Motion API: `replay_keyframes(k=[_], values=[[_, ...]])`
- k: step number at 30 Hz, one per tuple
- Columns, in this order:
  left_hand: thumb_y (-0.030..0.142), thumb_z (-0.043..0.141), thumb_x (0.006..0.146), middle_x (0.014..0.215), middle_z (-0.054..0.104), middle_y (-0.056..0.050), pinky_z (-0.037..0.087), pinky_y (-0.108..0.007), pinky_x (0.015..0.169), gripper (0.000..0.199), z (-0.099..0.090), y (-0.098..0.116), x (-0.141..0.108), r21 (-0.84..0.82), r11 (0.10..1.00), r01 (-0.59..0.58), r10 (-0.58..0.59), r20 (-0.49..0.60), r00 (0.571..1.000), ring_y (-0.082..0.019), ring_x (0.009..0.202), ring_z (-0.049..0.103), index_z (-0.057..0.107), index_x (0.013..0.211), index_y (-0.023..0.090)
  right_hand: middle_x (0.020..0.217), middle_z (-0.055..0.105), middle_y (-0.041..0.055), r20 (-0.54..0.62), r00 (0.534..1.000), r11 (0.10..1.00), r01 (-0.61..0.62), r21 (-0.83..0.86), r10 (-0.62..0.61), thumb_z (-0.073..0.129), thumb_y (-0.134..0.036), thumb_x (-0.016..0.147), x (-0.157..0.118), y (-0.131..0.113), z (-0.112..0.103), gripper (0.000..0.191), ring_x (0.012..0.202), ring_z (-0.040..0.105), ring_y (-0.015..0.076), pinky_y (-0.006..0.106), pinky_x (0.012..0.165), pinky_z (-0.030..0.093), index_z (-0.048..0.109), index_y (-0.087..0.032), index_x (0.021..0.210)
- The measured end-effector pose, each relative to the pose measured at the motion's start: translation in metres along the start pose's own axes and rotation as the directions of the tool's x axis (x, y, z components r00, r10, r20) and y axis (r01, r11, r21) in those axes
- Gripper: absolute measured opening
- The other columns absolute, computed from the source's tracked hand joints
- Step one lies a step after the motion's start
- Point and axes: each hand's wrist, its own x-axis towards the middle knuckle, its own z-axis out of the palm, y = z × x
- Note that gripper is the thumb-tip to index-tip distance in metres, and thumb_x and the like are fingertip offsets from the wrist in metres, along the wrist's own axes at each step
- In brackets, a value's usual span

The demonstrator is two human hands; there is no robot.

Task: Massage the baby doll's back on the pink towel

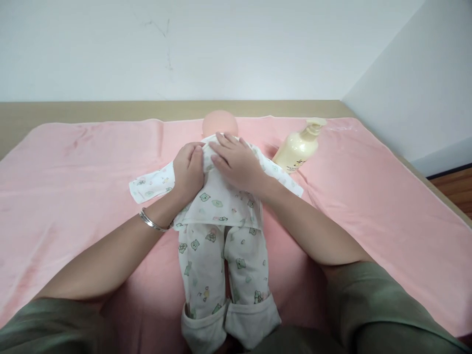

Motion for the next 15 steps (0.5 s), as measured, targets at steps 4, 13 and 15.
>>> replay_keyframes(k=[4,13,15], values=[[0.031,0.044,0.094,0.134,0.071,-0.012,0.049,-0.044,0.115,0.039,0.0,0.004,0.006,0.141,0.99,0.005,-0.018,0.088,0.996,-0.028,0.128,0.062,0.067,0.123,0.018,0.167,0.043,0.02,-0.035,0.985,0.983,-0.165,0.082,0.169,0.041,-0.035,0.104,0.006,0.013,-0.007,0.057,0.155,0.038,0.0353,0.055,0.128,0.032,0.048,-0.005,0.152],[0.027,0.033,0.099,0.158,0.053,-0.024,0.032,-0.056,0.132,0.06,-0.004,0.036,-0.021,0.443,0.861,-0.25,0.103,0.33,0.938,-0.036,0.154,0.044,0.052,0.149,-0.001,0.126,0.073,0.0175,0.085,0.934,0.913,-0.358,0.193,0.348,0.037,-0.058,0.106,0.008,0.027,-0.021,0.055,0.112,0.068,0.0308,0.041,0.095,0.052,0.067,-0.014,0.119],[0.028,0.037,0.099,0.164,0.047,-0.021,0.03,-0.056,0.134,0.06,-0.007,0.045,-0.032,0.429,0.86,-0.277,0.121,0.356,0.927,-0.035,0.159,0.037,0.051,0.151,0.002,0.117,0.076,0.0151,0.112,0.938,0.931,-0.341,0.127,0.328,0.034,-0.055,0.108,0.006,0.023,-0.025,0.053,0.107,0.07,0.0292,0.038,0.093,0.052,0.069,-0.016,0.113]])
